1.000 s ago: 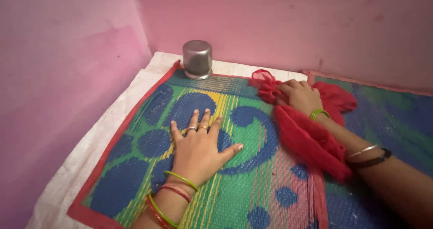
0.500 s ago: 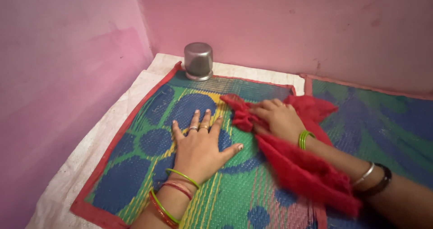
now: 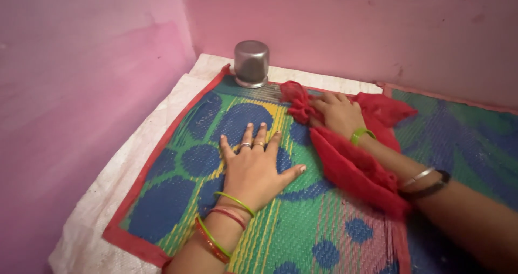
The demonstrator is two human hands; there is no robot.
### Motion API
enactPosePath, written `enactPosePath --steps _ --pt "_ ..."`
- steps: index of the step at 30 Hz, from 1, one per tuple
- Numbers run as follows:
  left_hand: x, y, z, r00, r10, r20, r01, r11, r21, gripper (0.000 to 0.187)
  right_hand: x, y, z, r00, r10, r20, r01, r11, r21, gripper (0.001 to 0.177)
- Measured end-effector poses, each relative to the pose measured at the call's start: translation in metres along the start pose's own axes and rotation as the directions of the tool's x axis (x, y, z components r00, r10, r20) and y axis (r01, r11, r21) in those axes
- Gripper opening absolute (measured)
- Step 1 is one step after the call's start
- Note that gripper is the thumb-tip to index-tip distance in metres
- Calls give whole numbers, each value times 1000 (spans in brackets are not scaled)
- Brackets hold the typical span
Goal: The person wipes a small metal cup with a red cloth, then wipes a patterned mat on a table. The person uses the cloth to clean both the cup and the mat surface.
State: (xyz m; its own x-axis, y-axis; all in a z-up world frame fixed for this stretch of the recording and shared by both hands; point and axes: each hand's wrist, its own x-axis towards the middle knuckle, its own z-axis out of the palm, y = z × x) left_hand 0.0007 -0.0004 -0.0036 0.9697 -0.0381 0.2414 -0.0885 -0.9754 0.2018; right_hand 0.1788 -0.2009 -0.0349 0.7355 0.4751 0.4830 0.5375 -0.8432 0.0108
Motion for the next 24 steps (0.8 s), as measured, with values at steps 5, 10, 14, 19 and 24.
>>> enactPosePath --steps 5,10,14,19,24 --pt "0 -1 3 1000 16 -16 -16 1000 0 92 -35 -37 -26 996 -77 36 75 996 44 37" --pt "1 -1 7 999 17 -41 -17 1000 11 89 -51 -57 -42 980 -197 -15 197 969 152 38" --pt "1 -1 8 999 10 -38 -9 1000 23 87 -43 -54 -38 976 -216 -26 218 961 172 39" --pt "1 -1 7 1000 -1 -17 1 1000 -3 92 -10 -38 -11 990 -138 40 134 987 92 44" --pt "0 -3 7 999 3 -37 -4 1000 -17 97 11 -39 -3 997 -60 44 57 996 65 47"
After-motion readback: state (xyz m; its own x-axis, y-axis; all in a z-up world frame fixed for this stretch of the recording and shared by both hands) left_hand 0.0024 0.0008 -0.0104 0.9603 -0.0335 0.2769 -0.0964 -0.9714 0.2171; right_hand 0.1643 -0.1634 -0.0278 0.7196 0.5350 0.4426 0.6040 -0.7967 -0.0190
